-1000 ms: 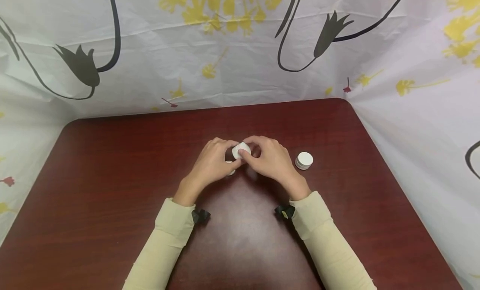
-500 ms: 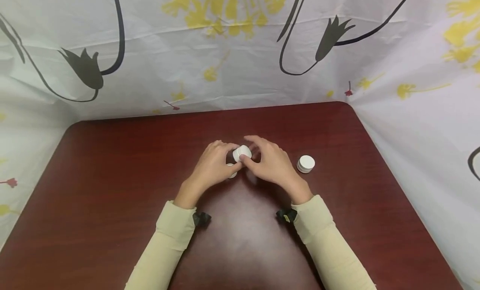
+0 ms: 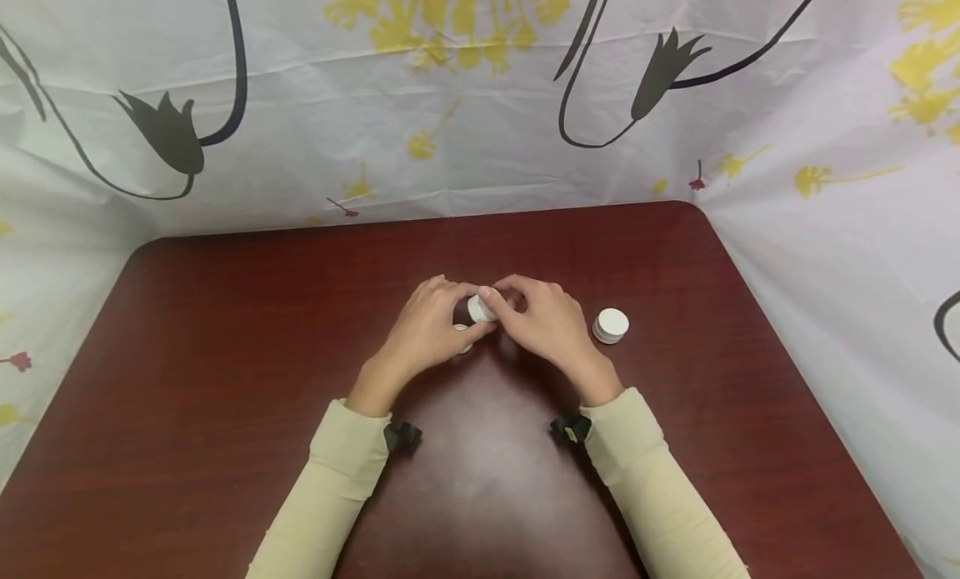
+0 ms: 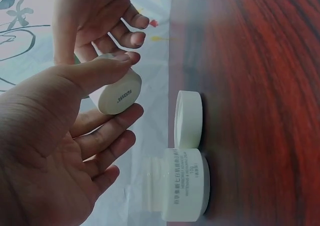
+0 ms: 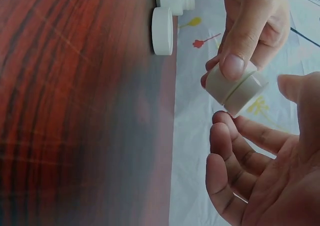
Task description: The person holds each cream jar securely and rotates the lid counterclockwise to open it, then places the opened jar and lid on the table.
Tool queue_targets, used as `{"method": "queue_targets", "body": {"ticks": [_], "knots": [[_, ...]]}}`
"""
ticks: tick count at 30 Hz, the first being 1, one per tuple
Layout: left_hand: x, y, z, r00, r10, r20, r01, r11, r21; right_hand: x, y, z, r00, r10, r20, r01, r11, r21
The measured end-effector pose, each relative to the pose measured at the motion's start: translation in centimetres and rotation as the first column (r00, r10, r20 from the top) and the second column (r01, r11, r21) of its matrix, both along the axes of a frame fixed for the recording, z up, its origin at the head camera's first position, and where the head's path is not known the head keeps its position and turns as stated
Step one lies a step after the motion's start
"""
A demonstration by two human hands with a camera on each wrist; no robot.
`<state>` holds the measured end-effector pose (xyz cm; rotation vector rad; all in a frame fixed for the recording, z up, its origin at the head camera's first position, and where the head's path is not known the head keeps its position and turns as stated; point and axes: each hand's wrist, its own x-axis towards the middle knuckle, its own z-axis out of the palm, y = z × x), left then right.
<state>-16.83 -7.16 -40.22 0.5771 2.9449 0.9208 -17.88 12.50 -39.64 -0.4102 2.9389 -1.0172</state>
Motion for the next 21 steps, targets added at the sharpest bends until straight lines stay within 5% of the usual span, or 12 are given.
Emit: {"method": "queue_targets", "body": {"ticks": [21], "knots": [[-0.26,-0.29,-0.09,1.0,-0.017,0.01,0.018,1.0,-0.017,0.22,-0.3,0.2,0.998,0.059,-0.014,-0.059,0.998,0.007]]}}
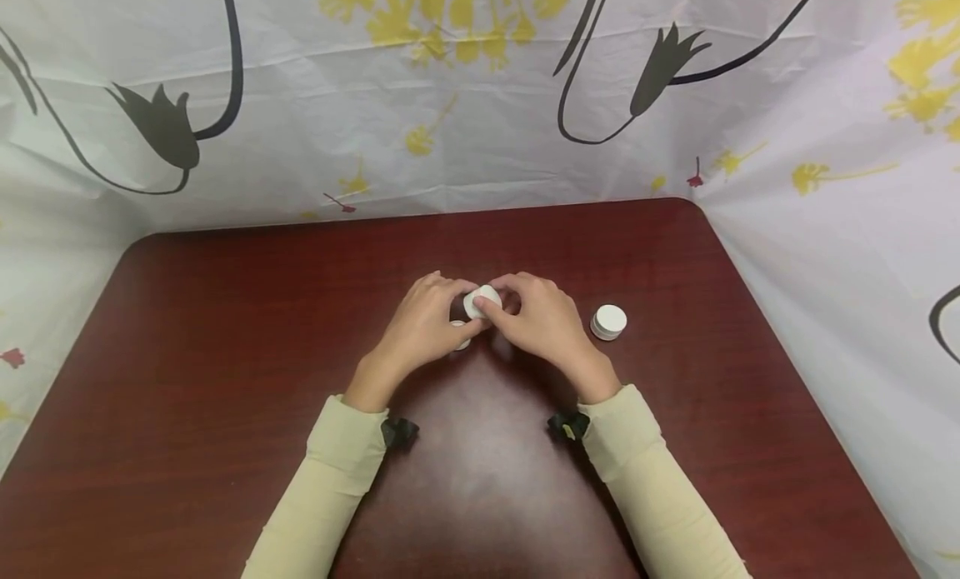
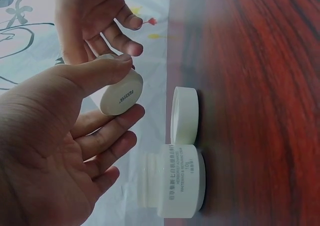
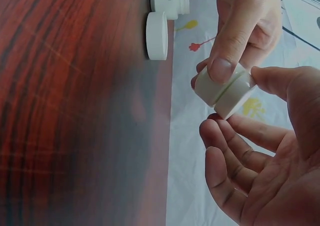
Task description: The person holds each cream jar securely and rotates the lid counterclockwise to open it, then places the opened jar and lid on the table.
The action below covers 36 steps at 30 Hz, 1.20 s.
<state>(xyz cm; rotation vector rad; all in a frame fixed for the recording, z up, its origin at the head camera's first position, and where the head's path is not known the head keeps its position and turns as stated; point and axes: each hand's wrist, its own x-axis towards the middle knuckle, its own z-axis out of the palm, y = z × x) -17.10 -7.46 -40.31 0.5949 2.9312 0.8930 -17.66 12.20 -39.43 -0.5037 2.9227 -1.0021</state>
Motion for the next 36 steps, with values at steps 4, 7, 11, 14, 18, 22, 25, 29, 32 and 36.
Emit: {"method": "queue_targets", "body": {"ticks": [4,7,11,14,18,22,25,29,32,36], "knots": [[-0.14,-0.04,-0.06,1.0,-0.006,-0.011,0.006,1.0,-0.002,0.06,0.04,0.02,1.0,0.018,0.008,-0.018,1.0,0.003],[-0.21,-0.06,-0.09,1.0,-0.008,-0.022,0.008,1.0,0.006,0.08,0.11,0.06,0.999,0.024,0.021,-0.024,1.0,0.014],[-0.18,0.01,-0.03,1.0,-0.004,-0.018,0.005,1.0,0.015,0.03,0.19,0.18,1.0,-0.004,0.028,0.003,1.0,0.029],[-0.14,0.14,0.01,1.0,-0.011,-0.017,0.012,1.0,0.018,-0.06,0.18,0.19,0.999,-0.034,0.023,0.033,0.999,0.036],[-0.11,0.21,-0.04,0.999,-0.026,-0.028,0.027,1.0,0.013,-0.1,0.09,0.06,0.999,-0.037,0.019,0.037,0.998,0.044],[-0.12,0.15,-0.18,0.999,-0.028,-0.027,0.028,1.0,0.006,-0.06,0.02,-0.11,1.0,-0.018,0.021,0.017,0.999,0.041],[-0.12,0.1,-0.21,1.0,-0.019,-0.02,0.019,1.0,0.008,-0.03,0.03,-0.19,1.0,-0.007,0.009,0.007,0.999,0.037],[-0.13,0.01,-0.17,1.0,-0.007,0.0,0.007,1.0,0.018,-0.06,0.04,-0.28,1.0,0.012,-0.018,-0.012,0.999,0.036],[-0.23,-0.06,-0.19,1.0,-0.012,0.0,0.012,1.0,0.023,-0.05,0.06,-0.3,0.999,0.02,-0.028,-0.019,0.999,0.034],[-0.34,-0.21,-0.16,0.999,-0.027,-0.022,0.028,0.999,0.029,0.07,-0.03,-0.15,1.0,0.022,-0.02,-0.022,0.999,0.024]]}}
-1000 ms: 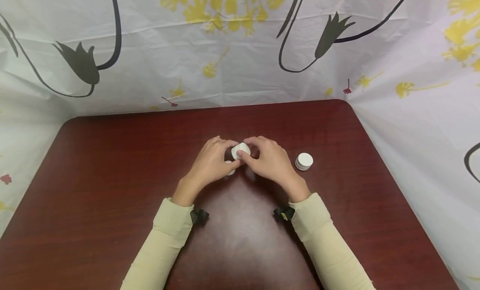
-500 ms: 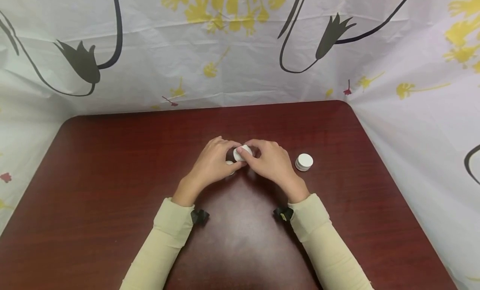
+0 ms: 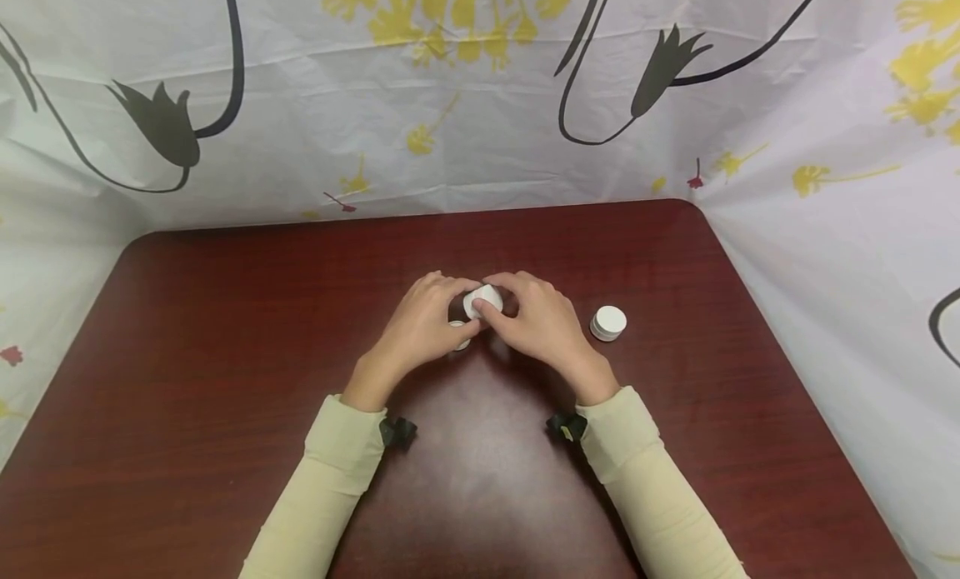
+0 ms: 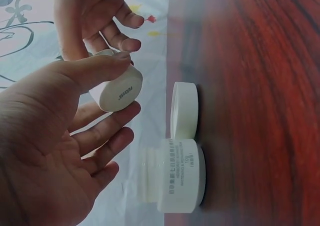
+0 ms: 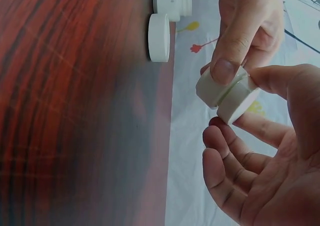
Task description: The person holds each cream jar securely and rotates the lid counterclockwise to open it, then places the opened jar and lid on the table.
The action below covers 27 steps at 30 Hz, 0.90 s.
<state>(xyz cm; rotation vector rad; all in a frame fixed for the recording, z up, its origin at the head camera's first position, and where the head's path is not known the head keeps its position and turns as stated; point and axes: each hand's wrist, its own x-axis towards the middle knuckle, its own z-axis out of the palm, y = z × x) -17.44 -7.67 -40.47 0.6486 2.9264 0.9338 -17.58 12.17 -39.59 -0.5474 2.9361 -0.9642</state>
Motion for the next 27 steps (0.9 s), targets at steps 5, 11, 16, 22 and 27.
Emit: {"method": "queue_targets", "body": {"ticks": [5,11,16,22,27], "knots": [[-0.1,-0.3,0.0,1.0,0.003,-0.005,-0.003,1.0,0.009,-0.1,-0.1,0.2,1.0,0.005,0.001,-0.005,1.0,-0.017],[0.0,-1.1,0.2,0.998,0.053,0.043,-0.054,0.998,0.034,-0.3,-0.4,0.0,1.0,-0.015,0.01,0.016,0.996,-0.091],[-0.1,-2.4,0.6,0.99,0.118,0.07,-0.121,0.992,0.04,-0.7,-1.5,-0.1,0.999,0.002,0.047,0.005,0.989,-0.145],[-0.3,-3.9,0.6,0.98,0.171,0.1,-0.175,0.984,0.039,-1.2,-2.4,-0.3,0.998,0.013,0.066,-0.002,0.987,-0.159],[-0.3,-4.8,0.2,0.975,0.193,0.111,-0.197,0.98,0.028,-1.7,-3.0,-0.7,0.994,0.062,0.088,-0.046,0.984,-0.171]]}}
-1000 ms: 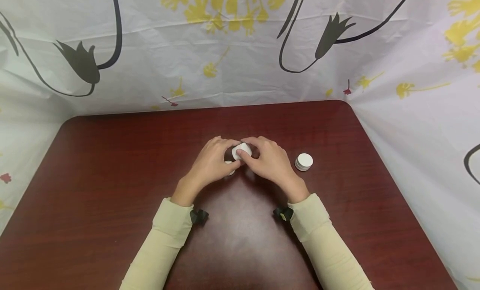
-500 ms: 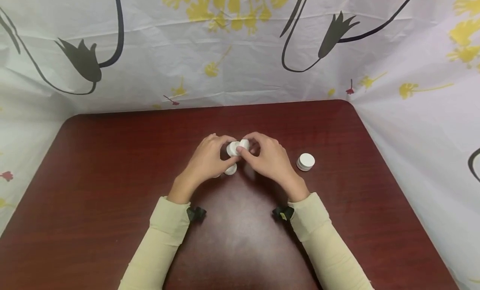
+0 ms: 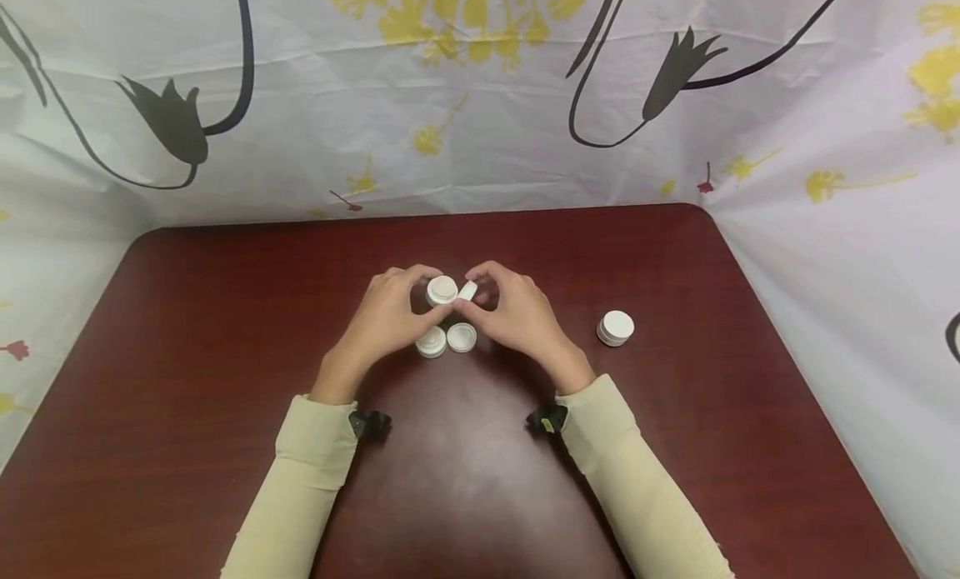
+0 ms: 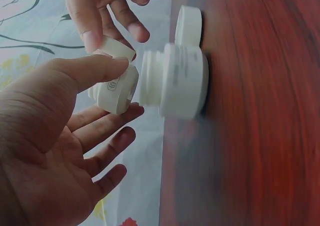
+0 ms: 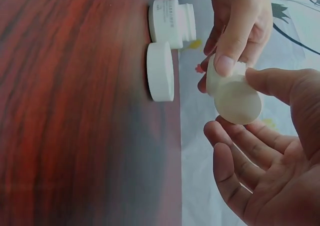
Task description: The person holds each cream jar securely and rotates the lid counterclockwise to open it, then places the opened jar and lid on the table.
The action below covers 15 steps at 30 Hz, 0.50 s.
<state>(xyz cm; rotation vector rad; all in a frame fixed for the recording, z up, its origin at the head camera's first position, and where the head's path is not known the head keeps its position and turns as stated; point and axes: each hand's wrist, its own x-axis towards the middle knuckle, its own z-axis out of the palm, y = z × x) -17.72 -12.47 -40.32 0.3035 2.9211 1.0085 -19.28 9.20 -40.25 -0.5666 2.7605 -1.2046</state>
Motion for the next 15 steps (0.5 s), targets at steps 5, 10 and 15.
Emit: {"method": "queue_targets", "body": {"ticks": [5,10,15], "knots": [[0.0,-1.1,-0.4,1.0,0.003,-0.006,-0.003,1.0,-0.003,-0.4,-0.9,-0.2,0.999,0.037,-0.008,-0.037,0.999,0.01],[0.1,-2.3,-0.7,1.0,-0.002,-0.022,0.001,1.0,-0.02,-0.8,-1.8,-0.5,0.998,0.063,0.001,-0.063,0.998,0.025],[0.6,-3.7,-1.1,0.999,0.018,-0.026,-0.019,1.0,-0.024,-1.3,-3.0,-0.7,0.995,0.095,0.038,-0.096,0.995,0.024]]}}
